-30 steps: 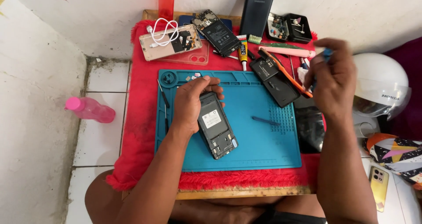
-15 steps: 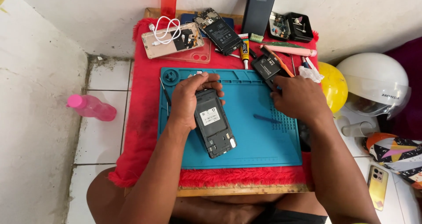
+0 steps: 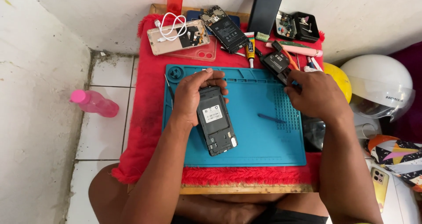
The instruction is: Disassembling a mobile phone and cleaning its internal components and casing using a screwdriver, brush, and cloth.
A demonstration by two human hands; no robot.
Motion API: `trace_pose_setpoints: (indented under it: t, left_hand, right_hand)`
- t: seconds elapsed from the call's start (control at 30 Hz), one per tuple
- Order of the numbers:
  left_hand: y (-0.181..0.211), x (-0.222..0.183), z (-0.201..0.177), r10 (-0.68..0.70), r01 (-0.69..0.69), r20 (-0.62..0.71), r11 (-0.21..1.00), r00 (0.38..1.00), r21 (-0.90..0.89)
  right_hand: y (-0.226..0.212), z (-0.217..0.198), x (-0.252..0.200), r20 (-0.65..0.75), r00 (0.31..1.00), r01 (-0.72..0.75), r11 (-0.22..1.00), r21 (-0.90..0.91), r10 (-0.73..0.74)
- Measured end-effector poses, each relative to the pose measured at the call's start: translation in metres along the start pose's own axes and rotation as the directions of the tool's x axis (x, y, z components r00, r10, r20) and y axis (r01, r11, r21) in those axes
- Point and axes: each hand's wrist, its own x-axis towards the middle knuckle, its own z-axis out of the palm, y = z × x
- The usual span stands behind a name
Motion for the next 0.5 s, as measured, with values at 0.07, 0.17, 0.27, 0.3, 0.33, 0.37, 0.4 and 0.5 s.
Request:
trace_pose_setpoints:
  t: [0.07, 0.17, 0.27, 0.3, 0.33, 0.37, 0.4, 0.5]
  left_hand:
    - [0.001, 0.000, -0.001, -0.008, 0.008, -0.003, 1.000, 1.000, -0.006]
    - [0.003, 0.001, -0.004, -0.021, 0.021, -0.007, 1.000, 1.000, -0.023]
    - [0.009, 0.001, -0.009, -0.033, 0.032, -0.013, 0.998, 0.999, -0.048]
    - [0.013, 0.000, -0.011, -0.036, 0.034, -0.021, 0.997, 0.999, -0.065]
    - [0.019, -0.003, -0.016, -0.033, 0.032, -0.023, 0.997, 0.999, -0.064]
    - [0.026, -0.006, -0.021, -0.017, 0.018, 0.008, 0.996, 1.000, -0.093]
    - [0.032, -0.009, -0.027, 0.000, 0.004, 0.039, 0.993, 0.999, -0.121]
    - [0.051, -0.018, -0.041, 0.063, -0.052, 0.047, 0.975, 0.997, -0.214]
  right_hand:
    - [-0.002, -0.005, -0.006, -0.009, 0.999, 0.052, 0.998, 0.021, -0.052]
    - [-0.008, -0.012, -0.011, -0.001, 0.996, 0.085, 0.995, 0.049, -0.085]
    - [-0.012, -0.009, -0.013, 0.035, 0.998, 0.053, 0.997, 0.055, -0.055]
    - [-0.013, -0.006, -0.012, 0.055, 0.997, 0.046, 0.998, 0.051, -0.049]
    - [-0.019, -0.007, -0.012, 0.055, 0.997, 0.049, 0.997, 0.053, -0.052]
    - [-0.025, -0.009, -0.011, 0.124, 0.992, 0.003, 1.000, 0.004, -0.003]
    - [-0.032, -0.010, -0.010, 0.190, 0.980, -0.041, 0.998, -0.048, 0.049]
    - [-0.032, -0.007, -0.005, 0.244, 0.968, -0.039, 0.996, -0.078, 0.057]
